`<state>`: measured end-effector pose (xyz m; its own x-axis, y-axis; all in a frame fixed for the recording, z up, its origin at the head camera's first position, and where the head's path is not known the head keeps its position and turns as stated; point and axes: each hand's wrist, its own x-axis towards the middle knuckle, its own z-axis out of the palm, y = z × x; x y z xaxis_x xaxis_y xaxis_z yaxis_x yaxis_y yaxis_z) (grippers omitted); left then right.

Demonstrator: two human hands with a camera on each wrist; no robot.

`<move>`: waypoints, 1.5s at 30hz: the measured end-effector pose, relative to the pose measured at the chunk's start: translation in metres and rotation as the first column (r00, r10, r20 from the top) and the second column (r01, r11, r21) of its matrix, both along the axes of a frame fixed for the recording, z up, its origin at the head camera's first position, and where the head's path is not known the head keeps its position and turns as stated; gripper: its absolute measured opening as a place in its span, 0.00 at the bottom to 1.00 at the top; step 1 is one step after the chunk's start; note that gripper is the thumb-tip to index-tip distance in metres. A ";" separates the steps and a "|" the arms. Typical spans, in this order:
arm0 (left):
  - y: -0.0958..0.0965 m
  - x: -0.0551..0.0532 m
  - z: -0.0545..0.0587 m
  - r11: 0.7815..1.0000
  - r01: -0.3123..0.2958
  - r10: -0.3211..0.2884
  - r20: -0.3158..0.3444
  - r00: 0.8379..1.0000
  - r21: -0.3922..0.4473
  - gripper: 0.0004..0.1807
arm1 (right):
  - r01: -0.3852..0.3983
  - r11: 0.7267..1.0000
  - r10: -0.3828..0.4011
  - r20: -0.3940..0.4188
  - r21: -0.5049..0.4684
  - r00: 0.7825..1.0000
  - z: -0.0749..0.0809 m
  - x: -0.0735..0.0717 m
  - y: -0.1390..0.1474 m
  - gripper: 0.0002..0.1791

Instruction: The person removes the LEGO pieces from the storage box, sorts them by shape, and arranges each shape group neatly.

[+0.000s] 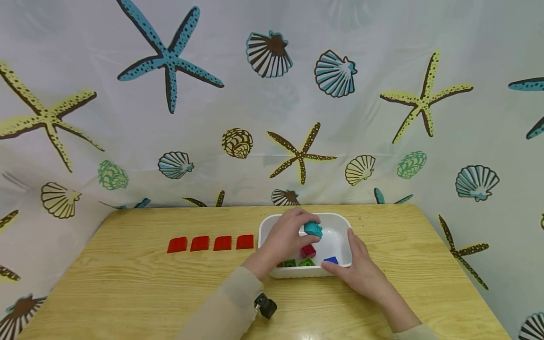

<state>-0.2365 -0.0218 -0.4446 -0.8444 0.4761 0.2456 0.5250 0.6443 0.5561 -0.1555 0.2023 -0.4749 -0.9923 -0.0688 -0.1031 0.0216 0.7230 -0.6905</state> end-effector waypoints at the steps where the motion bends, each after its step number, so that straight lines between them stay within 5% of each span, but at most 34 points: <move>1: -0.002 0.001 0.001 1.000 -0.001 0.001 -0.001 1.000 0.009 0.24 | 0.001 1.000 -0.001 0.001 0.001 1.000 0.000 0.000 0.000 0.70; 25: -0.037 0.015 0.019 1.000 -0.020 0.020 -0.024 1.000 -0.002 0.25 | 0.016 1.000 -0.017 0.023 0.005 1.000 -0.002 -0.002 0.000 0.71; 35: -0.068 0.022 0.025 0.996 -0.087 0.084 -0.087 0.993 -0.033 0.24 | 0.015 1.000 -0.015 0.017 -0.003 1.000 -0.002 -0.002 0.000 0.71; 45: -0.118 0.028 0.033 0.987 -0.158 0.154 -0.146 0.977 -0.018 0.23 | 0.006 1.000 -0.006 0.008 -0.004 1.000 -0.002 -0.002 -0.001 0.71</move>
<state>-0.2081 -0.1399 -0.4116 -0.8659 0.3502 0.3572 0.4896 0.7395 0.4619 -0.1579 0.2013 -0.4772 -0.9919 -0.0634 -0.1103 0.0311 0.7199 -0.6934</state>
